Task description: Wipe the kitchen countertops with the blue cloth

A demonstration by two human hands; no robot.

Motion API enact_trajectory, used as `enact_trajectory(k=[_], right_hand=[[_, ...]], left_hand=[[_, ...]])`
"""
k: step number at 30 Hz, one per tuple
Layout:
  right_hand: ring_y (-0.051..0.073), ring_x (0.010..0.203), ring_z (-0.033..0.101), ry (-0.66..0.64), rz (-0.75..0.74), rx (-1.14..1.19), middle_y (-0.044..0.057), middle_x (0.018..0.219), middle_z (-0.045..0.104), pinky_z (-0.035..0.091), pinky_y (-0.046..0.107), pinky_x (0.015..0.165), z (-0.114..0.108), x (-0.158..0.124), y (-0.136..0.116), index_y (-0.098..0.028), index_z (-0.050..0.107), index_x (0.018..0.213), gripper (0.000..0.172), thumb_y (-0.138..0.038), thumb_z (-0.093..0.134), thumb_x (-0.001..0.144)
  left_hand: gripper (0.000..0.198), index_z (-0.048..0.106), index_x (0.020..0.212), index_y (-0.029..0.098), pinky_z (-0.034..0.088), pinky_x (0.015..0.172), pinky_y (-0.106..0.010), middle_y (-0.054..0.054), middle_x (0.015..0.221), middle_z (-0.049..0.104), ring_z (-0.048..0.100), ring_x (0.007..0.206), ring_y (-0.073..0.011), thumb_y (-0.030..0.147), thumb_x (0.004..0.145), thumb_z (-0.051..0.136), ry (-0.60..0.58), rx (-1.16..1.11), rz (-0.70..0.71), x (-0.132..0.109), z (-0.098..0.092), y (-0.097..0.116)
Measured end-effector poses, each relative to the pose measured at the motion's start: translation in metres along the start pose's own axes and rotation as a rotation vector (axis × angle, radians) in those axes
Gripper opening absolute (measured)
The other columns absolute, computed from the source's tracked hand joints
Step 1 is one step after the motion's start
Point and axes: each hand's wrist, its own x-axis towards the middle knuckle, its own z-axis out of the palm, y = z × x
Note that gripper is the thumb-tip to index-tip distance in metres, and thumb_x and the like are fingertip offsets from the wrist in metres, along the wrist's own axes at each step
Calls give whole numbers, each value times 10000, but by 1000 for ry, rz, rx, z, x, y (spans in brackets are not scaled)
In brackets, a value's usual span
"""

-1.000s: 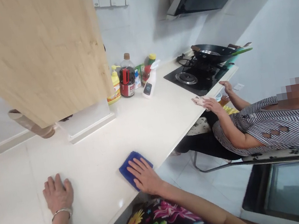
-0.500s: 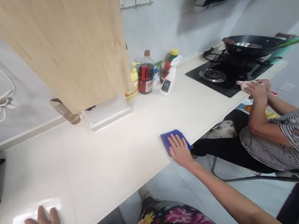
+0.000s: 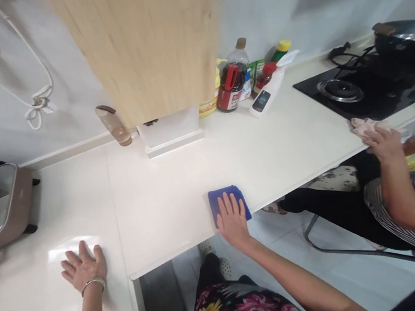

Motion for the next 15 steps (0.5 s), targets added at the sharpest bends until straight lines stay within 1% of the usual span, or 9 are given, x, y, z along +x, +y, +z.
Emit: enact_trajectory(k=[2, 3, 6, 9, 15], right_hand=[[367, 1518, 79, -24, -47, 53, 138, 1651, 118, 98, 643, 1205, -1, -3, -24, -130, 96, 1595, 721, -336, 370, 961], [369, 1519, 67, -36, -71, 86, 135, 1653, 105, 87, 646, 1207, -1, -5, -36, -131, 86, 1596, 727, -331, 376, 960], [375, 1519, 55, -78, -139, 191, 129, 1655, 77, 52, 663, 1204, -2, -8, -71, -143, 46, 1597, 748, -311, 389, 955], [375, 1519, 56, -135, -219, 274, 125, 1655, 79, 40, 671, 1205, -1, -10, -108, -154, 23, 1597, 777, -321, 416, 948], [359, 1525, 12, -266, -435, 387, 120, 1655, 94, 39, 660, 1215, 5, -10, -181, -150, 52, 1598, 776, -357, 431, 953]], left_hand=[[747, 318, 1533, 169, 134, 1196, -574, -201, 1633, 159, 87, 1504, -417, 600, 945, 155, 46, -59, -31, -1, -1, 1], [746, 330, 1530, 171, 125, 1200, -573, -199, 1633, 169, 91, 1505, -413, 606, 945, 170, 51, -82, -40, -2, 0, 2], [730, 314, 1540, 171, 110, 1199, -599, -200, 1643, 150, 74, 1510, -410, 590, 950, 221, 28, -113, -58, -1, 1, 2], [706, 307, 1544, 189, 111, 1203, -604, -184, 1650, 139, 63, 1516, -398, 574, 955, 250, 24, -114, -80, 0, 4, 0], [681, 304, 1543, 193, 97, 1219, -581, -170, 1657, 117, 47, 1521, -381, 546, 962, 280, 5, -99, -94, -1, 7, -1]])
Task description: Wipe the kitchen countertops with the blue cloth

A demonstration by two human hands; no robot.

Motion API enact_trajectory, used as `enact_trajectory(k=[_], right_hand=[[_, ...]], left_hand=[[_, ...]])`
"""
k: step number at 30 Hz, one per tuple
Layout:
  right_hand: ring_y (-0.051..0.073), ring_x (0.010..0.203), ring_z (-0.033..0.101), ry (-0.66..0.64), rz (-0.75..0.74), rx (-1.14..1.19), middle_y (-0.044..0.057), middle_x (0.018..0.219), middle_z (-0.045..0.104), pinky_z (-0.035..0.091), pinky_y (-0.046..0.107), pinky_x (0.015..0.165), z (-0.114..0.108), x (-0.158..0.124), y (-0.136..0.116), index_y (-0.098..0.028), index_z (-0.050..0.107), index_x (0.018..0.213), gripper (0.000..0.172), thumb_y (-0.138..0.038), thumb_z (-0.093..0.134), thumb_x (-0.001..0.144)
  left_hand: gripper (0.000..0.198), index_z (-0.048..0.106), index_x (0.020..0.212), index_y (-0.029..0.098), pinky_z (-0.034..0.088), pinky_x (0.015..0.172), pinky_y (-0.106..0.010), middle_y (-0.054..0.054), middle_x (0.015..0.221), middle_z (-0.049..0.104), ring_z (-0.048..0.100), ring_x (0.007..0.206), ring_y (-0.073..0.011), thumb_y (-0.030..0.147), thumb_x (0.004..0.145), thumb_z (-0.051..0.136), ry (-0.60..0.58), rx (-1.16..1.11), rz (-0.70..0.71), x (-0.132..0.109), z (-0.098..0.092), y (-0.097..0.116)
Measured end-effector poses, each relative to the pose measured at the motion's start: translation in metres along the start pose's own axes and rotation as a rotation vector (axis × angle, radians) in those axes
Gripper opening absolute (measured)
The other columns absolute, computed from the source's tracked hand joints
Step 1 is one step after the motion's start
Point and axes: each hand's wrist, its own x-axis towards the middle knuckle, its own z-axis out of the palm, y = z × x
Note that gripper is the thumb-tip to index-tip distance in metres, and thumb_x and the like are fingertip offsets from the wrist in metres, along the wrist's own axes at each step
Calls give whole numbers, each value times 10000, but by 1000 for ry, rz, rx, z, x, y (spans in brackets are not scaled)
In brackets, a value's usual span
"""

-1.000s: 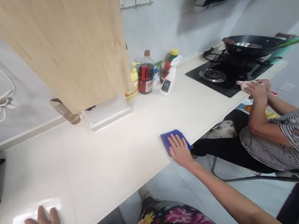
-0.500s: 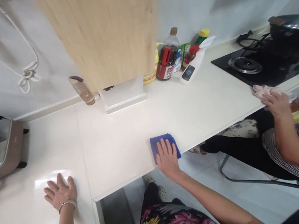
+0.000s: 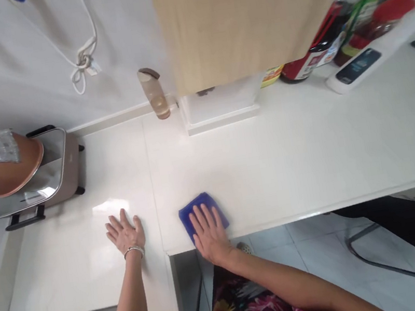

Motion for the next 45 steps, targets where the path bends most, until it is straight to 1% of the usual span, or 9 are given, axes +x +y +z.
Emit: enact_trajectory(k=[8, 11, 13, 18, 27, 31, 34, 39, 45], right_hand=[[353, 1524, 9, -177, -295, 102, 158, 1645, 92, 66, 632, 1227, 27, 52, -65, -87, 235, 1559, 669, -365, 424, 981], [356, 1521, 34, -204, -378, 81, 155, 1644, 118, 85, 603, 1237, 28, 64, -71, -75, 303, 1530, 636, -373, 428, 983], [336, 1523, 65, -206, -434, 75, 130, 1645, 150, 97, 570, 1246, 26, 67, -64, -101, 335, 1521, 610, -386, 418, 988], [284, 1520, 123, -142, -411, 52, 74, 1640, 207, 115, 534, 1253, 7, 56, -14, -174, 355, 1524, 590, -397, 432, 983], [299, 1507, 172, 114, -50, -201, 74, 1635, 229, 139, 546, 1236, -53, -4, 112, -176, 360, 1529, 617, -319, 475, 940], [281, 1509, 180, 181, 46, -353, 65, 1632, 240, 179, 525, 1225, -73, -35, 163, -178, 333, 1541, 616, -262, 430, 938], [259, 1505, 199, 225, 123, -423, 52, 1628, 257, 202, 500, 1220, -83, -45, 198, -185, 322, 1545, 597, -279, 391, 959], [264, 1499, 214, 296, 380, -502, 76, 1617, 283, 206, 503, 1210, -89, -21, 239, -158, 360, 1527, 571, -316, 320, 980], [294, 1509, 167, 217, 654, -574, 95, 1627, 250, 110, 529, 1218, -95, 51, 265, -134, 337, 1539, 595, -317, 267, 977]], left_hand=[[639, 318, 1538, 197, 109, 1217, -569, -181, 1647, 151, 55, 1520, -382, 489, 971, 346, 33, 14, 22, -3, 3, -4], [647, 309, 1542, 202, 99, 1219, -565, -182, 1647, 147, 55, 1519, -385, 496, 968, 343, 13, -5, 10, -2, 2, -6], [654, 309, 1542, 202, 94, 1219, -564, -186, 1646, 145, 53, 1519, -386, 511, 966, 324, 9, -10, 6, 0, 2, -7], [691, 318, 1537, 203, 83, 1223, -545, -189, 1642, 157, 62, 1521, -376, 576, 960, 246, 11, 1, 0, 4, -1, -5], [749, 330, 1533, 188, 92, 1216, -531, -163, 1644, 162, 74, 1518, -375, 612, 934, 178, 12, -10, -3, 1, -13, 2], [765, 347, 1525, 192, 124, 1203, -540, -167, 1634, 181, 106, 1507, -395, 626, 920, 173, 20, -25, 14, 1, -15, 0], [764, 368, 1514, 188, 153, 1192, -543, -167, 1623, 206, 130, 1500, -399, 620, 915, 171, 38, -25, 29, 1, -15, -1], [736, 371, 1509, 200, 189, 1175, -554, -150, 1625, 223, 132, 1503, -369, 588, 900, 227, 65, -22, 33, 3, -14, -2], [763, 413, 1488, 198, 220, 1149, -587, -165, 1613, 240, 172, 1485, -399, 612, 868, 250, 84, -26, 46, 10, -5, -9]])
